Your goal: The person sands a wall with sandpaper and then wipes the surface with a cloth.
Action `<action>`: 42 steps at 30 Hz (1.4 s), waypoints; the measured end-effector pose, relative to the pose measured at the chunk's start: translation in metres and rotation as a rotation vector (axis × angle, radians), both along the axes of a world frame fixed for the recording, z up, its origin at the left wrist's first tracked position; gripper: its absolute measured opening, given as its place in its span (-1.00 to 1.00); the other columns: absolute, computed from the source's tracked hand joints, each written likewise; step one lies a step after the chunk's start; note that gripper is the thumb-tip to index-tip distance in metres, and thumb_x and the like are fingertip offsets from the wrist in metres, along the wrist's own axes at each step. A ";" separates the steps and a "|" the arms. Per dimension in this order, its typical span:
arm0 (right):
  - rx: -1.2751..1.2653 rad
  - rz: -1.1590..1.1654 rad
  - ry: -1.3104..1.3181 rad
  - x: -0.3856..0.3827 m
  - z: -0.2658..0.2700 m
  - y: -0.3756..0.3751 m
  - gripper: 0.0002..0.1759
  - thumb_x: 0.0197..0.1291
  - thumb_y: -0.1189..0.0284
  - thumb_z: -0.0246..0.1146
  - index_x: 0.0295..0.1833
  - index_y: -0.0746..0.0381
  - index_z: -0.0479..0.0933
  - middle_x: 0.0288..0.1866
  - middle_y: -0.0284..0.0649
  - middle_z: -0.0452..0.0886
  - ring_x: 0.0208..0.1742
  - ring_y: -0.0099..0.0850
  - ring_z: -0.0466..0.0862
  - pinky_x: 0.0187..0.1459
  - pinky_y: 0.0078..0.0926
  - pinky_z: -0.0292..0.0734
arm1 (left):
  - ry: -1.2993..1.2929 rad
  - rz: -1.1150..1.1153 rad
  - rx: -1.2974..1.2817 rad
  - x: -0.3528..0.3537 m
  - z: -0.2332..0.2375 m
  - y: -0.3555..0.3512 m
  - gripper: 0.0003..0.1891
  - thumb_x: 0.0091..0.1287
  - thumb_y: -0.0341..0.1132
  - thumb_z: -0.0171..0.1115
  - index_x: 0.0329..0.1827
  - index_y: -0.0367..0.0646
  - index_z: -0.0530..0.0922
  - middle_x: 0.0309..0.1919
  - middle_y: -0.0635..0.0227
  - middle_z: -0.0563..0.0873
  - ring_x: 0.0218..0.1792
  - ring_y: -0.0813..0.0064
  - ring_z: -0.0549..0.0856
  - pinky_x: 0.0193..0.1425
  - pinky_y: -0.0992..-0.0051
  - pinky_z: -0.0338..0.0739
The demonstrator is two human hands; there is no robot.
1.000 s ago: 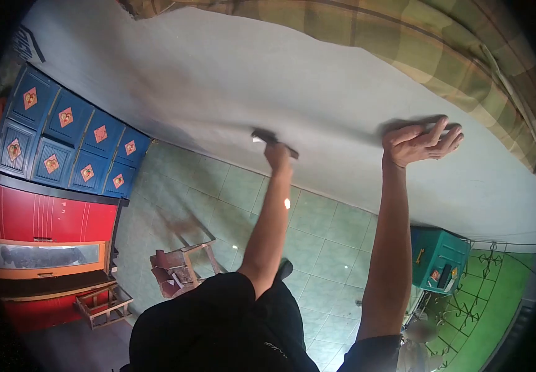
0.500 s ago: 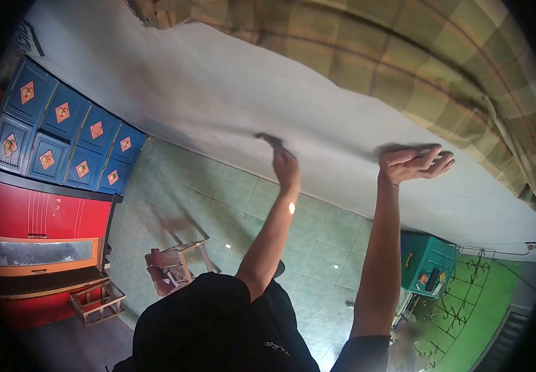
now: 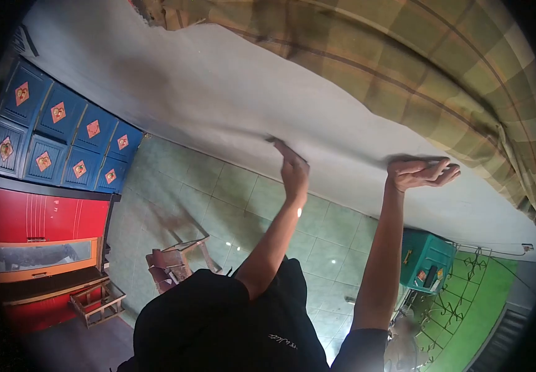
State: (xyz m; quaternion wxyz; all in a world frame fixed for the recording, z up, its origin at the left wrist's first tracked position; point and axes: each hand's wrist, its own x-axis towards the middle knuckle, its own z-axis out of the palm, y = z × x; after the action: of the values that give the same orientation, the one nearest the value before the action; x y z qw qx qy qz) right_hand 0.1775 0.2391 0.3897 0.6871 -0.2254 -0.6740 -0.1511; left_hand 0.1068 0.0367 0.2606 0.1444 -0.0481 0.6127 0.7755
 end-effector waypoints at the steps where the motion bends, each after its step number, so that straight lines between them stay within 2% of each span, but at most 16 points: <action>1: 0.019 0.001 -0.009 0.000 0.001 0.000 -0.42 0.40 0.35 -0.27 0.47 0.38 0.07 0.50 0.04 0.06 0.54 0.04 -0.04 0.45 0.24 -0.13 | -0.076 0.093 -0.009 -0.023 -0.036 -0.001 -0.48 0.47 -0.38 -0.18 0.48 -0.31 0.15 0.09 0.08 0.60 0.12 0.39 0.57 0.24 0.49 0.37; 6: 0.057 0.014 -0.020 0.000 0.000 0.004 -0.42 0.37 0.38 -0.27 0.45 0.39 0.09 0.52 0.00 0.04 0.53 0.03 -0.04 0.45 0.23 -0.12 | -0.186 0.220 0.256 -0.066 -0.086 -0.026 -0.61 0.46 -0.35 -0.13 0.25 -0.36 0.43 0.00 0.21 0.67 -0.05 0.37 0.65 0.06 0.44 0.51; 9: 0.014 0.022 0.011 0.002 -0.003 0.004 -0.45 0.43 0.30 -0.24 0.42 0.36 0.17 0.50 0.17 -0.01 0.53 0.09 -0.03 0.42 0.23 -0.08 | -0.122 0.115 -0.063 -0.036 -0.056 -0.005 -0.57 0.44 -0.37 -0.14 0.32 -0.35 0.39 -0.08 0.15 0.68 -0.07 0.28 0.65 0.04 0.41 0.49; 10: 0.015 0.021 0.012 0.001 -0.002 0.005 -0.45 0.43 0.30 -0.24 0.42 0.36 0.17 0.50 0.17 -0.01 0.53 0.09 -0.03 0.42 0.23 -0.08 | -0.219 -0.008 -0.091 -0.020 -0.026 0.001 -0.53 0.45 -0.38 -0.16 0.40 -0.33 0.30 0.05 0.00 0.64 0.07 0.20 0.62 0.18 0.45 0.41; 12: 0.035 0.029 0.009 0.001 -0.002 0.005 -0.45 0.44 0.30 -0.25 0.43 0.35 0.17 0.50 0.16 0.01 0.53 0.09 -0.02 0.43 0.23 -0.08 | 0.348 0.162 -0.081 0.015 0.008 0.016 -0.49 0.45 -0.42 -0.22 0.47 -0.31 0.19 0.23 -0.10 0.53 0.25 0.11 0.53 0.33 0.44 0.30; 15: 0.027 0.030 0.013 0.001 -0.002 0.005 -0.46 0.44 0.30 -0.24 0.43 0.35 0.17 0.49 0.15 0.02 0.53 0.08 -0.01 0.43 0.23 -0.08 | 0.221 0.173 -0.180 -0.007 0.003 0.011 -0.44 0.42 -0.48 -0.25 0.52 -0.28 0.09 0.33 -0.15 0.42 0.36 0.03 0.41 0.43 0.39 0.22; 18: 0.030 0.019 0.020 0.002 -0.005 0.009 -0.46 0.44 0.30 -0.24 0.43 0.35 0.17 0.48 0.15 0.03 0.52 0.08 -0.01 0.43 0.24 -0.08 | 0.026 0.217 -0.151 -0.076 -0.130 -0.003 -0.49 0.42 -0.47 -0.19 0.45 -0.38 0.17 0.25 -0.16 0.49 0.25 0.00 0.52 0.30 0.37 0.41; 22: 0.027 0.053 0.010 0.002 -0.001 0.005 -0.46 0.45 0.30 -0.24 0.42 0.35 0.18 0.47 0.16 0.02 0.52 0.09 0.00 0.43 0.25 -0.08 | -0.273 0.243 0.175 -0.083 -0.090 -0.038 -0.58 0.47 -0.33 -0.18 0.30 -0.37 0.38 -0.05 0.20 0.68 -0.06 0.42 0.66 0.00 0.46 0.56; 27: 0.014 0.034 0.006 0.003 -0.001 0.004 -0.46 0.40 0.35 -0.24 0.42 0.37 0.14 0.48 0.12 0.02 0.52 0.09 -0.02 0.43 0.26 -0.09 | -0.048 -0.054 -0.276 -0.017 0.009 -0.006 -0.46 0.51 -0.32 -0.29 0.55 -0.18 0.04 -0.21 0.26 0.60 -0.35 0.49 0.42 -0.12 0.53 0.44; 28: 0.002 0.029 0.005 0.002 0.000 0.003 -0.44 0.36 0.41 -0.24 0.43 0.37 0.11 0.49 0.08 0.01 0.53 0.09 -0.04 0.43 0.28 -0.11 | 0.460 0.216 -0.278 0.001 0.006 0.015 -0.43 0.49 -0.42 -0.28 0.57 -0.14 0.00 0.02 0.15 0.57 -0.22 0.48 0.52 -0.02 0.56 0.42; 30: -0.026 0.038 0.018 0.001 -0.004 0.002 -0.45 0.38 0.38 -0.25 0.43 0.37 0.11 0.48 0.12 -0.02 0.53 0.10 -0.06 0.43 0.28 -0.10 | -0.004 -0.105 0.011 0.011 0.058 -0.002 -0.43 0.48 -0.48 -0.26 0.57 -0.17 -0.03 0.35 0.04 0.41 0.16 0.36 0.55 0.21 0.54 0.35; 33: 0.019 0.016 0.002 0.002 -0.006 0.010 -0.45 0.40 0.35 -0.24 0.42 0.37 0.13 0.49 0.16 -0.04 0.53 0.10 -0.06 0.43 0.28 -0.10 | 0.178 -0.069 -0.094 0.006 0.025 0.002 -0.43 0.50 -0.49 -0.27 0.57 -0.21 -0.07 0.38 0.07 0.38 0.23 0.44 0.53 0.22 0.57 0.34; 34: 0.025 0.012 0.004 0.001 -0.003 0.009 -0.45 0.40 0.35 -0.24 0.42 0.37 0.13 0.49 0.16 -0.04 0.53 0.10 -0.06 0.43 0.28 -0.10 | 0.567 0.247 -0.441 0.000 -0.008 0.013 -0.54 0.52 -0.44 -0.27 0.48 -0.29 0.18 0.01 0.21 0.62 -0.17 0.58 0.63 -0.08 0.64 0.46; 36: -0.007 0.031 0.012 0.002 -0.002 0.005 -0.45 0.39 0.36 -0.24 0.42 0.39 0.13 0.50 0.13 -0.01 0.52 0.09 -0.03 0.44 0.24 -0.10 | -0.242 0.142 0.057 -0.040 -0.007 -0.011 -0.65 0.47 -0.45 -0.16 0.25 -0.31 0.41 -0.37 0.36 0.62 -0.44 0.67 0.56 -0.34 0.67 0.44; 41: 0.025 0.021 0.010 0.001 0.000 0.005 -0.44 0.37 0.37 -0.24 0.42 0.39 0.14 0.51 0.10 0.03 0.52 0.06 -0.01 0.45 0.22 -0.10 | -0.115 0.404 0.164 -0.111 -0.143 -0.041 -0.73 0.29 -0.48 -0.05 0.00 -0.25 0.53 -0.41 0.32 0.66 -0.54 0.53 0.59 -0.59 0.46 0.43; 42: 0.033 0.024 0.013 0.001 0.000 0.006 -0.44 0.37 0.37 -0.24 0.42 0.38 0.14 0.51 0.10 0.03 0.52 0.06 -0.01 0.44 0.23 -0.10 | -0.113 0.401 0.167 -0.107 -0.118 -0.039 -0.73 0.29 -0.48 -0.05 0.00 -0.25 0.53 -0.41 0.32 0.66 -0.54 0.53 0.59 -0.59 0.46 0.43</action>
State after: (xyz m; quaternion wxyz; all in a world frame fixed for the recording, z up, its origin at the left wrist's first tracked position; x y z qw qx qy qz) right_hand 0.1782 0.2452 0.3900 0.6969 -0.2066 -0.6696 -0.1524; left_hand -0.0001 -0.0025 0.1430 0.0247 -0.2003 0.5157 0.8327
